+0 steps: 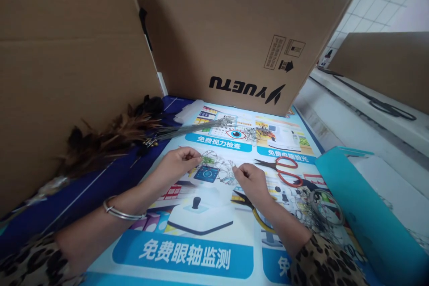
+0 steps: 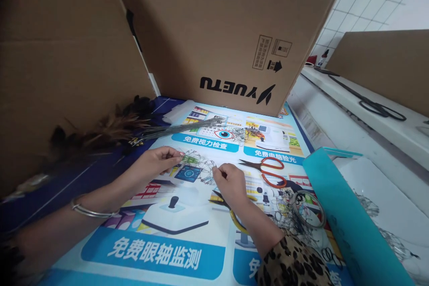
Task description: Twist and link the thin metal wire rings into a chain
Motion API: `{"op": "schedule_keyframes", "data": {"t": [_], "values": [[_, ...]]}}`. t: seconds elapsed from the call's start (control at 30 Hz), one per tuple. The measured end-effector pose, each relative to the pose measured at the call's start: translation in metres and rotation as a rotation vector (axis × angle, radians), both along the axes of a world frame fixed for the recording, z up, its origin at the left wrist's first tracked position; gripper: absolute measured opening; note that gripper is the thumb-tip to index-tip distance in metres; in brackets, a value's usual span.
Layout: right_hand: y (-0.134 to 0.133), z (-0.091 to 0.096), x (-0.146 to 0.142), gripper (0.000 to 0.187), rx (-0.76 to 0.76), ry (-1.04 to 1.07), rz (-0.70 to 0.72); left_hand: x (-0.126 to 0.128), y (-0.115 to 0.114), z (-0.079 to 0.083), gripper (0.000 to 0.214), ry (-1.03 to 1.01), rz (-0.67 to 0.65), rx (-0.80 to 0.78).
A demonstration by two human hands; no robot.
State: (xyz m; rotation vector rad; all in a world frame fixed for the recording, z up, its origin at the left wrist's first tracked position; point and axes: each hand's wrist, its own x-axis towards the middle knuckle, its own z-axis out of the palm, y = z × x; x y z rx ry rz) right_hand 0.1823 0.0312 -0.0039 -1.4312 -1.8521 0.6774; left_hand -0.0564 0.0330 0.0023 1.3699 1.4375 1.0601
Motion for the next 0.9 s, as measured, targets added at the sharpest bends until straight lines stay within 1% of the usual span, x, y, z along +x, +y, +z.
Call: {"op": "schedule_keyframes", "data": {"t": [0.1, 0.2, 0.3, 0.5, 0.7, 0.9], "values": [[0.000, 0.003, 0.000, 0.034, -0.012, 0.015, 0.015, -0.001, 0.000, -0.004, 0.022, 0.054, 0.000, 0.008], [0.000, 0.003, 0.000, 0.033, -0.019, 0.029, 0.020, -0.002, 0.002, -0.008, 0.021, 0.140, 0.017, 0.069], [0.000, 0.001, 0.000, 0.033, -0.021, 0.043, 0.025, -0.001, 0.002, -0.010, 0.016, 0.206, 0.028, 0.106], [0.000, 0.000, 0.000, 0.032, -0.035, 0.074, 0.036, 0.002, 0.000, -0.005, 0.006, 0.285, 0.054, 0.150], [-0.001, 0.004, 0.001, 0.031, -0.054, 0.133, 0.040, 0.004, -0.004, 0.000, 0.004, 0.329, 0.081, 0.151], [-0.003, 0.007, -0.002, 0.031, -0.120, 0.171, 0.072, 0.011, -0.009, 0.003, 0.006, 0.275, 0.060, 0.163]]}}
